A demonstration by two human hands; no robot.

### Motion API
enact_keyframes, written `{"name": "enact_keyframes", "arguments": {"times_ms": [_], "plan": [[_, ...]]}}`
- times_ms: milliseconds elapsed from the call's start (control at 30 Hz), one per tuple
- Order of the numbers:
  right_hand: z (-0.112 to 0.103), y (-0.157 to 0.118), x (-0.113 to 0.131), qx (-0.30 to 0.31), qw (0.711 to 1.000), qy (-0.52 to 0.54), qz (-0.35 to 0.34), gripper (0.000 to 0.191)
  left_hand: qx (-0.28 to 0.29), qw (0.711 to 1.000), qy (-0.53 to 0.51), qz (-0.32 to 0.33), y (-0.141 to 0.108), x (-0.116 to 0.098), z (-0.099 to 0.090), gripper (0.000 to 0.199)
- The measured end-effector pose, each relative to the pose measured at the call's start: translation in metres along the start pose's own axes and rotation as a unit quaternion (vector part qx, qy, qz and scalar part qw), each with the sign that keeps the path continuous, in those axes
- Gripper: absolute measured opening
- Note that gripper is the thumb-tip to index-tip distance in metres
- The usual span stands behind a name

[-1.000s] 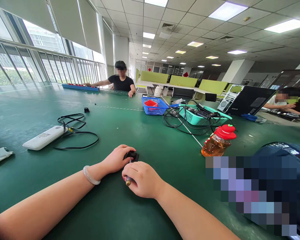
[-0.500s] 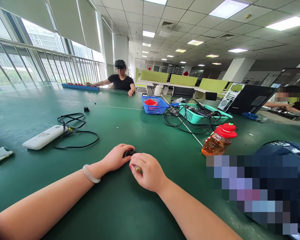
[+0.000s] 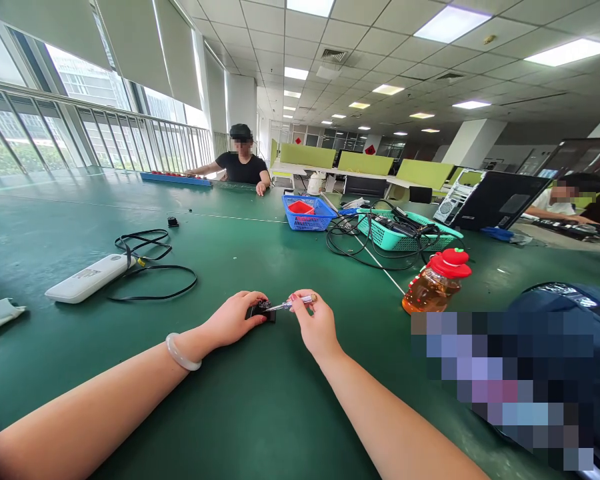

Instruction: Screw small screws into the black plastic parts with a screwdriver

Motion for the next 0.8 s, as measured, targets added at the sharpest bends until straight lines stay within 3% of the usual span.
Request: {"name": "enact_keyframes", "arguments": {"times_ms": [133, 300, 467, 633, 800], "plan": [[-0.002, 0.004, -0.016, -0.023, 0.995, 0.062, 0.070, 0.035, 0.001, 1.000, 0.001, -0.002, 0.000, 0.000, 0.000, 0.031], [-0.004, 0.001, -0.010, -0.029, 0.995, 0.070, 0.063, 0.034, 0.004, 1.000, 0.004, -0.009, 0.000, 0.000, 0.000, 0.031], [-0.002, -0.010, 0.024, 0.003, 0.996, -0.011, -0.083, 0.021, 0.004, 1.000, 0.002, -0.013, 0.000, 0.001, 0.001, 0.030], [0.014, -0.038, 0.073, 0.077, 0.948, -0.071, -0.300, 0.015, -0.005, 1.000, -0.007, -0.006, 0.000, 0.002, 0.001, 0.028], [0.016, -0.046, 0.085, 0.092, 0.931, -0.069, -0.346, 0.020, -0.011, 1.000, -0.005, -0.004, 0.000, 0.004, 0.002, 0.031]]}}
Point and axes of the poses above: each hand's wrist, its own y-axis towards the middle knuckle, its own z-axis out of the palm, x = y × z, the point moved 10 cm from there along y, towards the middle knuckle, and after that the axes turned 15 degrees about -x, right-handed, at the moved point
